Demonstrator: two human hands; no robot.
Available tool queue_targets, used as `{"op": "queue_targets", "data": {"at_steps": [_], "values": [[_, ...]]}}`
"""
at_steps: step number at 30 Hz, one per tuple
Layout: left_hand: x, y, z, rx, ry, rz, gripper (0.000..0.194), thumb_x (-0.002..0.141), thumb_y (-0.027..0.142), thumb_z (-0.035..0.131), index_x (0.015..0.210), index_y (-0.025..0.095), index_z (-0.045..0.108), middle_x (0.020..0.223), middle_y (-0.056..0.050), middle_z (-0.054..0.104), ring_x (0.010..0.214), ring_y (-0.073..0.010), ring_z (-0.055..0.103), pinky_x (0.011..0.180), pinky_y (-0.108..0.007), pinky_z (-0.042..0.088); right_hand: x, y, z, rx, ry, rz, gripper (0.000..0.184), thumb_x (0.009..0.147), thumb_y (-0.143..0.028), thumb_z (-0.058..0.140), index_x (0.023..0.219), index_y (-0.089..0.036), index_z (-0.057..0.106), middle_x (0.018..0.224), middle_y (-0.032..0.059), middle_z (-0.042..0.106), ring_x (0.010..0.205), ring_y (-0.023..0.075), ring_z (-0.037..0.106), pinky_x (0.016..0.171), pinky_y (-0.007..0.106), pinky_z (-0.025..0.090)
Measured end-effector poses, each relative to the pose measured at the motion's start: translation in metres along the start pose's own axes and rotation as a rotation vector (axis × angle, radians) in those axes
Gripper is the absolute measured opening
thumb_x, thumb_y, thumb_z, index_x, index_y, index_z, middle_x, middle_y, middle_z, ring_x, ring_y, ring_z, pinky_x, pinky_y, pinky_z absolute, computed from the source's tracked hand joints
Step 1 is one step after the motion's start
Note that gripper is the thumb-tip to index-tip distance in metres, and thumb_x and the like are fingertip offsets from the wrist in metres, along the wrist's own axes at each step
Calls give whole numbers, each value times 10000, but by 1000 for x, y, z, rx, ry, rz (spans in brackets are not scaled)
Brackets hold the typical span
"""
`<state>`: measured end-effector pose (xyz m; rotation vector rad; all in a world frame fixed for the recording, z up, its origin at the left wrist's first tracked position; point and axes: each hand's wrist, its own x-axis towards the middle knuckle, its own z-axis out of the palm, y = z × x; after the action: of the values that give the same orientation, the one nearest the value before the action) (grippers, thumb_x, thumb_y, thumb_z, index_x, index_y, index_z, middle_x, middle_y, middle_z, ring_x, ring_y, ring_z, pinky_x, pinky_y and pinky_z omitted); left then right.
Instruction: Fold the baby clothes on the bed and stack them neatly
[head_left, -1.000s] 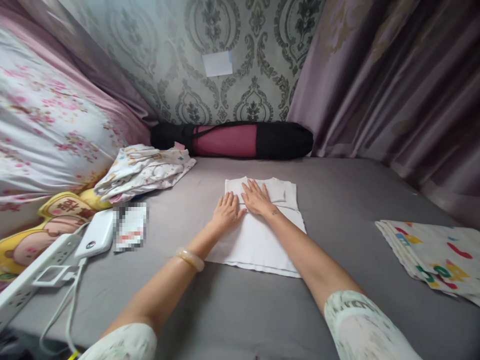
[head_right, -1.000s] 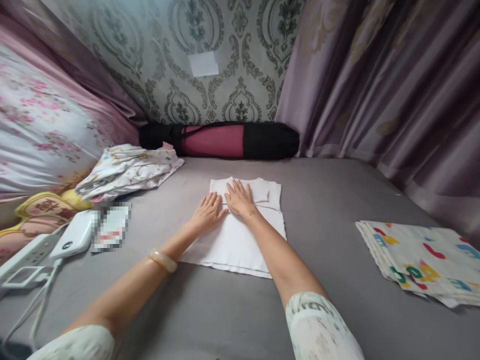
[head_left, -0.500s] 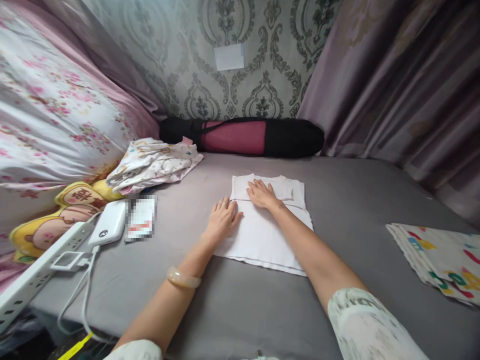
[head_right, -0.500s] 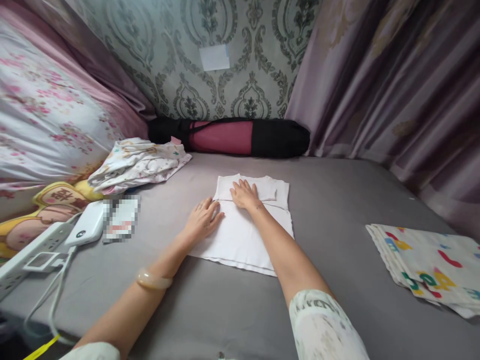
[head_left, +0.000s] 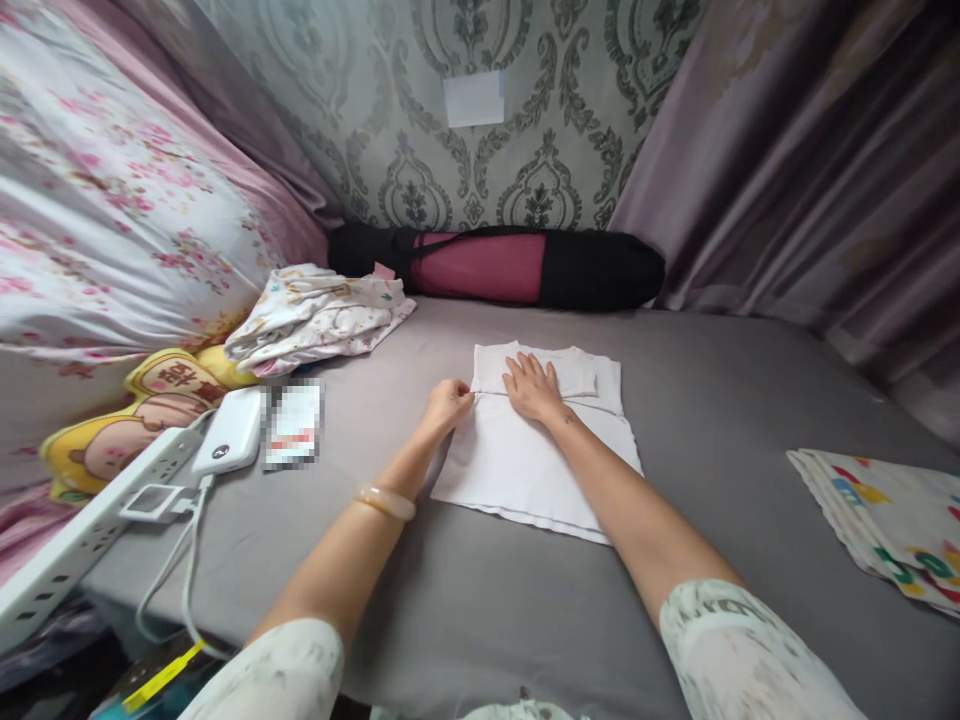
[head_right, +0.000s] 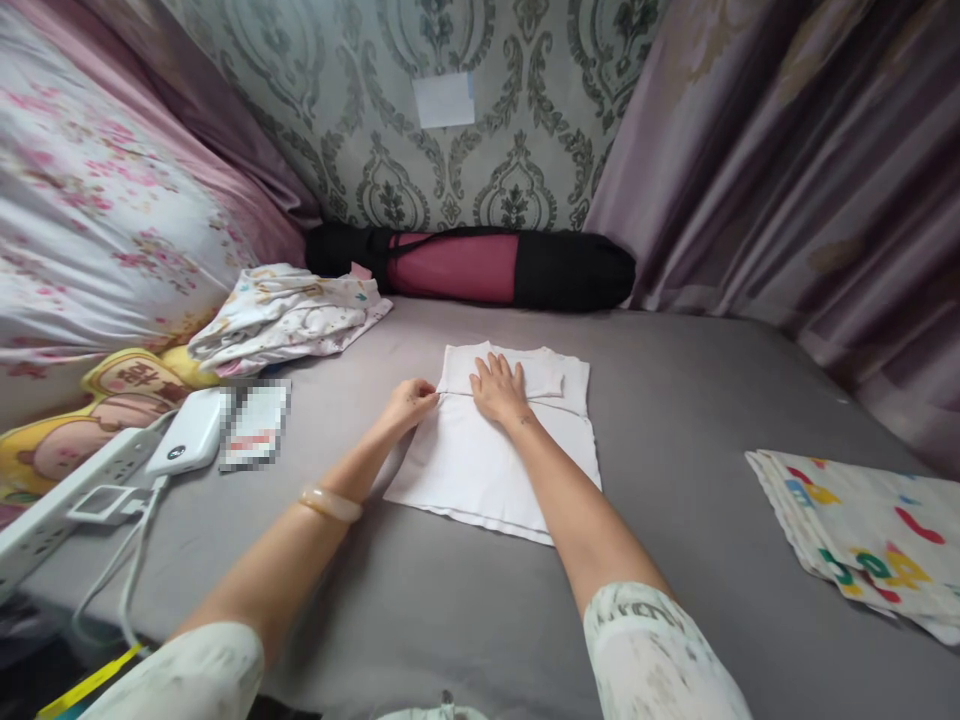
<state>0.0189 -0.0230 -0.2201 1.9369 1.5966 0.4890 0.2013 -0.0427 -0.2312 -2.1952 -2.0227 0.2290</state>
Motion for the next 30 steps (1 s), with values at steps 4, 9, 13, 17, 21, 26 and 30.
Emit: {"op": "queue_targets", "data": {"at_steps": [4, 9, 13, 17, 21, 26, 30], "values": [[5, 12, -10, -5, -103, -105, 170, 719, 181, 616, 855, 126, 701, 748, -41, 695, 754, -167, 642, 628, -221, 432, -3, -3, 0, -9, 12, -1, 568, 1001, -391, 173, 1517, -193, 303, 1607, 81, 225, 1474, 254, 144, 1171, 532, 68], [7, 16, -8, 141, -54, -87, 129, 727, 179, 603, 826, 156, 681, 844, -83, 711, 847, -215, 653, 682, -259, 449, -1, -1, 3, 6, 28, -3, 563, 1005, -396, 181, 1515, -194, 310, 1606, 84, 226, 1473, 256, 145, 1167, 532, 68], [-1, 14, 3, 291, 119, -13, 183, 832, 203, 499, 947, 175, 638, 996, -119, 697, 974, -244, 636, 800, -314, 460, 0, 1, 5, 17, 41, -10, 561, 1007, -401, 190, 1515, -197, 313, 1607, 82, 223, 1473, 254, 144, 1167, 534, 61], [-11, 18, 6, 288, 137, -92, 255, 864, 185, 443, 1076, 141, 577, 1048, -153, 662, 1009, -264, 623, 822, -343, 467, 0, 1, 5, 27, 43, -14, 562, 1007, -398, 195, 1513, -189, 318, 1605, 89, 227, 1475, 258, 141, 1167, 538, 63], [-18, 35, 8, 345, 213, -31, 294, 853, 115, 417, 1106, 125, 564, 1124, -187, 597, 1089, -290, 581, 885, -388, 460, 1, 0, 4, 23, 10, -15, 572, 1005, -400, 196, 1521, -176, 301, 1608, 105, 211, 1477, 272, 131, 1162, 552, 64], [-23, 54, 35, 316, 131, 317, 349, 897, 103, 354, 1193, 145, 533, 1196, -161, 594, 1174, -250, 540, 982, -389, 438, 3, 3, -3, 28, -58, -26, 587, 999, -404, 197, 1532, -169, 270, 1615, 118, 180, 1481, 290, 109, 1158, 571, 62], [-23, 46, 55, 429, 82, 278, 430, 942, 188, 343, 1348, 87, 444, 1458, -220, 436, 1401, -312, 345, 1117, -489, 311, 5, 7, -14, 46, -116, -55, 570, 992, -418, 245, 1508, -192, 329, 1602, 115, 229, 1471, 279, 166, 1158, 551, 108]]}}
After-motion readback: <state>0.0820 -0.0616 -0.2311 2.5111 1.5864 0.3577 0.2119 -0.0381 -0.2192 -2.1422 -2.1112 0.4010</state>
